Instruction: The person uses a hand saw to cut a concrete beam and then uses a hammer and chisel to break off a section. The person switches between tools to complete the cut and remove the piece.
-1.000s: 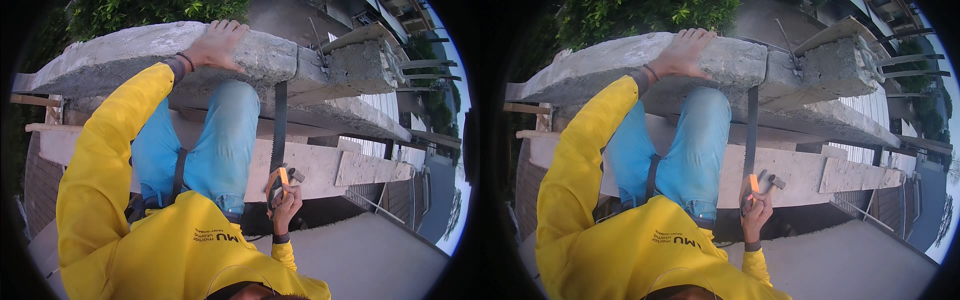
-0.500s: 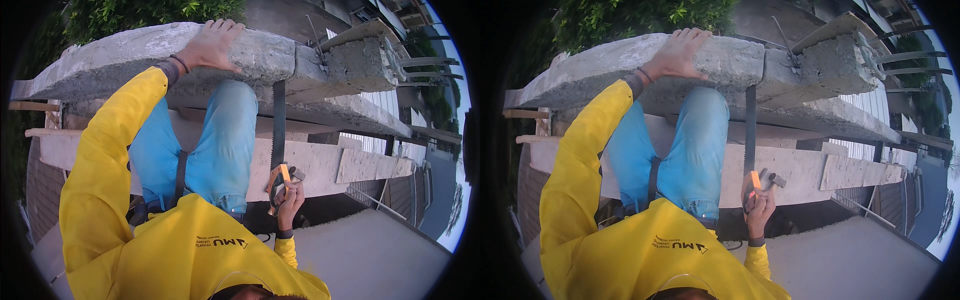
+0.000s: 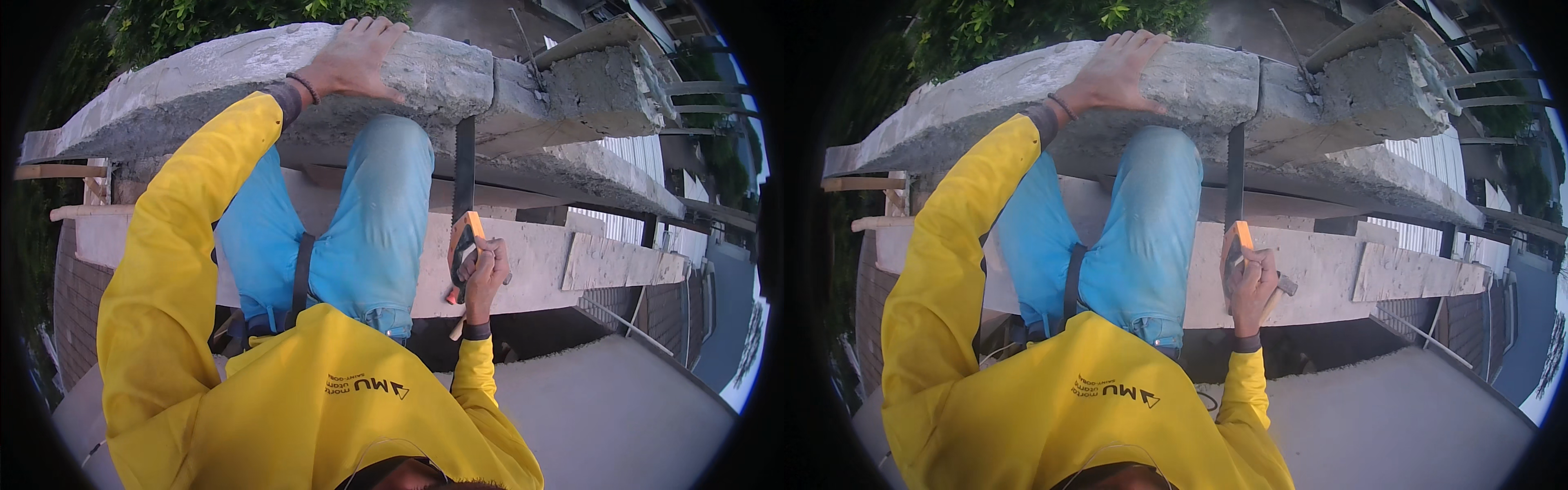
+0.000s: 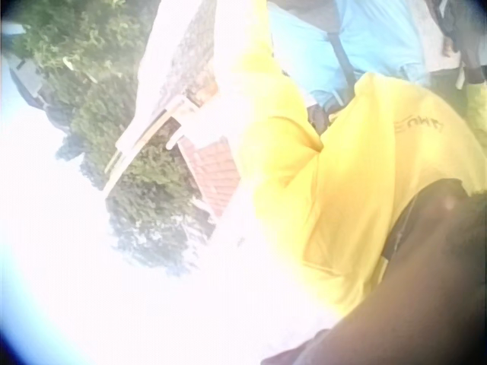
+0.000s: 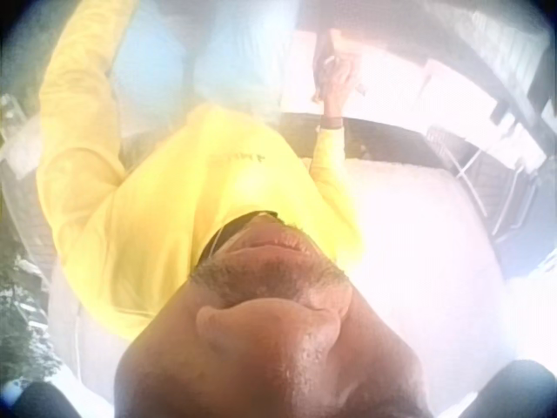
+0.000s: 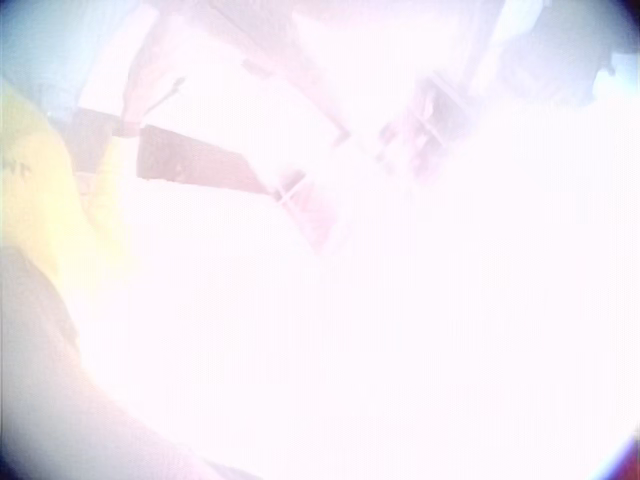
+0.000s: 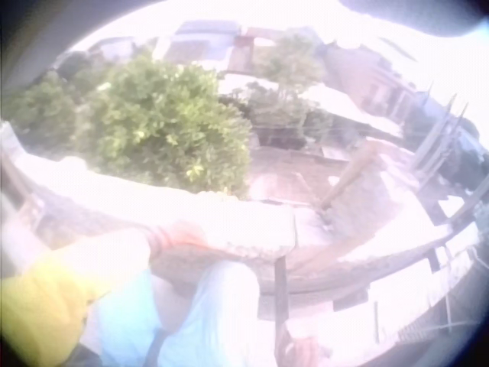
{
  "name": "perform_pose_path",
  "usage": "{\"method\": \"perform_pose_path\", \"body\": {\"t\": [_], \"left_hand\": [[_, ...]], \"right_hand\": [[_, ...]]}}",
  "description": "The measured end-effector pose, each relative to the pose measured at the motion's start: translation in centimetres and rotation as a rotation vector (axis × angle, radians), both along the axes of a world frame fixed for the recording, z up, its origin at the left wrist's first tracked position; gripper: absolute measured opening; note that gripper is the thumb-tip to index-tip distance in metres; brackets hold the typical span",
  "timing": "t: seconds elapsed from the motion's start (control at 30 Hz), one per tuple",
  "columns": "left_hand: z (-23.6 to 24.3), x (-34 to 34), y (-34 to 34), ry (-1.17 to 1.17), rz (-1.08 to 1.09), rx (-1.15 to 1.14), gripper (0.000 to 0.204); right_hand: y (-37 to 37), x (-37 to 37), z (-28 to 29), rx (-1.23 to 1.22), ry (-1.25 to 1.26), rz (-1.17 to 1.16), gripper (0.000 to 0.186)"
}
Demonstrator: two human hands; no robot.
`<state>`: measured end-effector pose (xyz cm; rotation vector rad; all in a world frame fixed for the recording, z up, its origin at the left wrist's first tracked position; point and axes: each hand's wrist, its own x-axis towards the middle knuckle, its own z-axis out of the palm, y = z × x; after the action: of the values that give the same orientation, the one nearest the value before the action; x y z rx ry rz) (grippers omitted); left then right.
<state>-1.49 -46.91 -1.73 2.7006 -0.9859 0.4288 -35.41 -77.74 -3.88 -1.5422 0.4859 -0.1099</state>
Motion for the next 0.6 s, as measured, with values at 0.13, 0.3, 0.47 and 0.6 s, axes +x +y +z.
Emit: {"method": "perform_pose_path", "body": {"t": [0.13,0.3,0.47,0.6], "left_hand": [[0.3,-0.1,-0.2,0.05,0.036,0.042,0.117],[1.1,0.0,-0.1,-0.017,0.013,0.029,0.119],[-0.1,0.2,0.2,-0.017,0.004,0.047,0.119],[-0.7,0.4,0.2,-0.075,0.005,0.086,0.119]], "right_hand": [[3.3,-0.3,7.9,-0.015,-0.054,-0.003,0.02],[0.9,12.4,-5.4,0.064,-0.141,-0.002,0.015],[-3.0,5.3,-8.0,0.066,-0.098,0.054,0.018],[1.4,-3.3,4.4,0.001,-0.138,0.042,0.022]]}}
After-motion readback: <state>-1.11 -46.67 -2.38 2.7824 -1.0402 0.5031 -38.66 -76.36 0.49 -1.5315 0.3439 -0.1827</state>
